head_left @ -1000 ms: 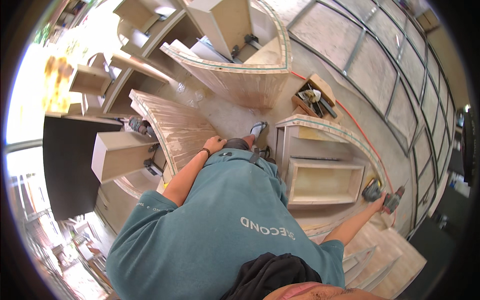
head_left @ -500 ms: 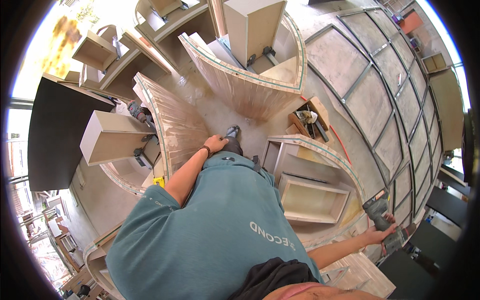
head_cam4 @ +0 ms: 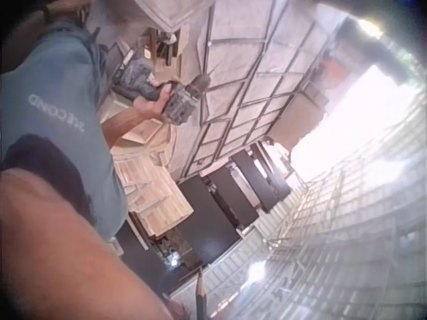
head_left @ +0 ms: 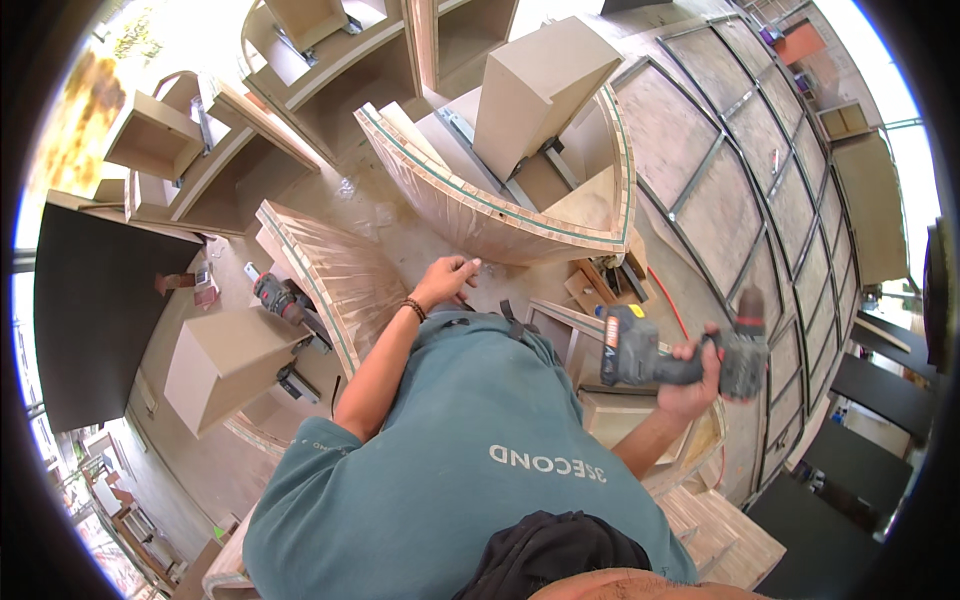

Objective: The person uses a cordless drill to create holes in the side panels of a small wooden drawer box. They hold the drawer steady with one hand while operating the drill with the other, drilling multiple holes into the same piece of wood before moving to another drawer unit.

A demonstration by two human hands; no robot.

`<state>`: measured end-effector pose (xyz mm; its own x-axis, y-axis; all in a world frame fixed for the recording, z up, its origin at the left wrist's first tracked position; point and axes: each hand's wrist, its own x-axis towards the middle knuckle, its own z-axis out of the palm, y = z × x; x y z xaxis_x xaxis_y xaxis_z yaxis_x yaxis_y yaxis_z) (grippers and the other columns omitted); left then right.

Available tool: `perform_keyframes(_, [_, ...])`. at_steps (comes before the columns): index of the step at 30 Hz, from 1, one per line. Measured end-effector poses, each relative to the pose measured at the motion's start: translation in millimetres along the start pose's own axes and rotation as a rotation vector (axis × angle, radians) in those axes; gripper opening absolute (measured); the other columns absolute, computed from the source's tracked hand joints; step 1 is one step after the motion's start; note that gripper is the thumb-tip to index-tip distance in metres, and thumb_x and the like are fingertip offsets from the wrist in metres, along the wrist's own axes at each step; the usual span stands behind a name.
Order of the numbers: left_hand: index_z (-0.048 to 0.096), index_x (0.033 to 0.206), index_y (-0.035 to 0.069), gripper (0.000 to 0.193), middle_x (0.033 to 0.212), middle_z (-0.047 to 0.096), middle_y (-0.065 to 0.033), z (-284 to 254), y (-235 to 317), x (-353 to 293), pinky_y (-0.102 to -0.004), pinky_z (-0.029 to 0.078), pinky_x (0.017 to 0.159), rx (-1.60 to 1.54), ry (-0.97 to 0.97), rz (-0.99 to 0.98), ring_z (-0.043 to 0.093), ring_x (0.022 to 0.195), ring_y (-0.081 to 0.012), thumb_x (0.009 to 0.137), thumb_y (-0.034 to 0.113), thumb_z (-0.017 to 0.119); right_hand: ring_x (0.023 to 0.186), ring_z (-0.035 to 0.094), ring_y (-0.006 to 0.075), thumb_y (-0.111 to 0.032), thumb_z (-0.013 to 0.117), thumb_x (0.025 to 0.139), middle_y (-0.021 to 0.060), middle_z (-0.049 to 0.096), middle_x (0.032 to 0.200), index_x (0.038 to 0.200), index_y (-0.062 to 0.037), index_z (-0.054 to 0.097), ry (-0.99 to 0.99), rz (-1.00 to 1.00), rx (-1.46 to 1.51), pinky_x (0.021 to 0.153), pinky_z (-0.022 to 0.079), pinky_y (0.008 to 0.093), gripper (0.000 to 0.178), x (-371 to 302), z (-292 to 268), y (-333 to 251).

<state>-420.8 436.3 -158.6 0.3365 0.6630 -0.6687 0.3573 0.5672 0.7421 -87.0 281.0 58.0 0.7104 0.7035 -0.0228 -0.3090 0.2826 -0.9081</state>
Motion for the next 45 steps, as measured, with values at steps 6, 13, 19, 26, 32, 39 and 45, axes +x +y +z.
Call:
perform_keyframes(6, [0.069,0.094,-0.001,0.039,0.073,0.069,-0.0055,-57,77,0,-0.0263,0.047,0.057,-0.068,0.159,0.328,0.059,0.063,-0.0078,0.098,0.037,0.065,0.076,0.062,0.0186,0.002,0.068,0.085,0.0187,0.064,0.119,0.125,0.0009,0.055,-0.124,0.026,-0.346,0.07,0.053,0.0325,0.043,14,98,18])
perform_keyframes(13, [0.069,0.097,0.0,0.029,0.072,0.068,-0.0038,-93,160,19,-0.0257,0.047,0.061,-0.119,0.388,0.63,0.06,0.067,-0.0063,0.099,0.028,0.065,0.079,0.068,0.0149,0.002,0.078,0.079,0.0127,0.071,0.105,0.133,0.003,0.054,-0.235,-0.007,-0.709,0.072,0.056,0.0298,0.059,35,159,14])
perform_keyframes(19, [0.069,0.107,0.001,0.023,0.087,0.069,-0.0021,-91,219,22,-0.0231,0.051,0.069,-0.088,0.478,0.777,0.065,0.078,-0.0077,0.1,0.023,0.065,0.097,0.068,0.0181,0.0,0.082,0.075,0.0124,0.069,0.114,0.134,0.0028,0.054,-0.542,-0.193,-0.985,0.087,0.055,0.0321,0.066,85,164,20])
perform_keyframes(26, [0.067,0.119,0.005,0.031,0.097,0.073,-0.0086,-101,290,67,-0.034,0.053,0.085,0.218,0.692,0.975,0.068,0.09,-0.0183,0.096,0.026,0.068,0.114,0.062,0.0187,-0.003,0.084,0.074,0.0131,0.064,0.127,0.133,0.0017,0.055,-0.779,-0.067,-0.919,0.098,0.048,0.0318,0.066,144,199,20])
perform_keyframes(32, [0.048,0.142,0.009,0.063,0.112,0.066,-0.0191,-98,345,106,-0.0405,0.049,0.097,0.7,0.594,0.913,0.065,0.106,-0.0287,0.092,0.042,0.067,0.102,0.065,0.013,-0.007,0.084,0.075,0.0095,0.07,0.114,0.131,0.0015,0.056,-1.007,0.064,-0.923,0.091,0.05,0.029,0.063,181,244,11])
perform_keyframes(39, [0.034,0.152,0.003,0.075,0.121,0.061,-0.0307,-84,361,148,-0.049,0.053,0.086,0.803,0.33,0.718,0.065,0.1,-0.0437,0.098,0.05,0.055,0.095,0.071,0.0199,-0.002,0.079,0.067,0.0122,0.074,0.106,0.132,-0.001,0.057,-1.046,0.116,-1.177,0.088,0.05,0.0292,0.069,199,288,3])
perform_keyframes(45, [0.035,0.151,0.003,0.07,0.095,0.069,-0.0249,-90,368,147,-0.0496,0.055,0.073,0.718,0.19,0.694,0.068,0.084,-0.0425,0.099,0.047,0.054,0.098,0.071,0.0232,0.001,0.076,0.064,0.0144,0.073,0.11,0.132,-0.0005,0.057,-1.044,0.201,-1.264,0.091,0.05,0.0308,0.071,208,311,-3])
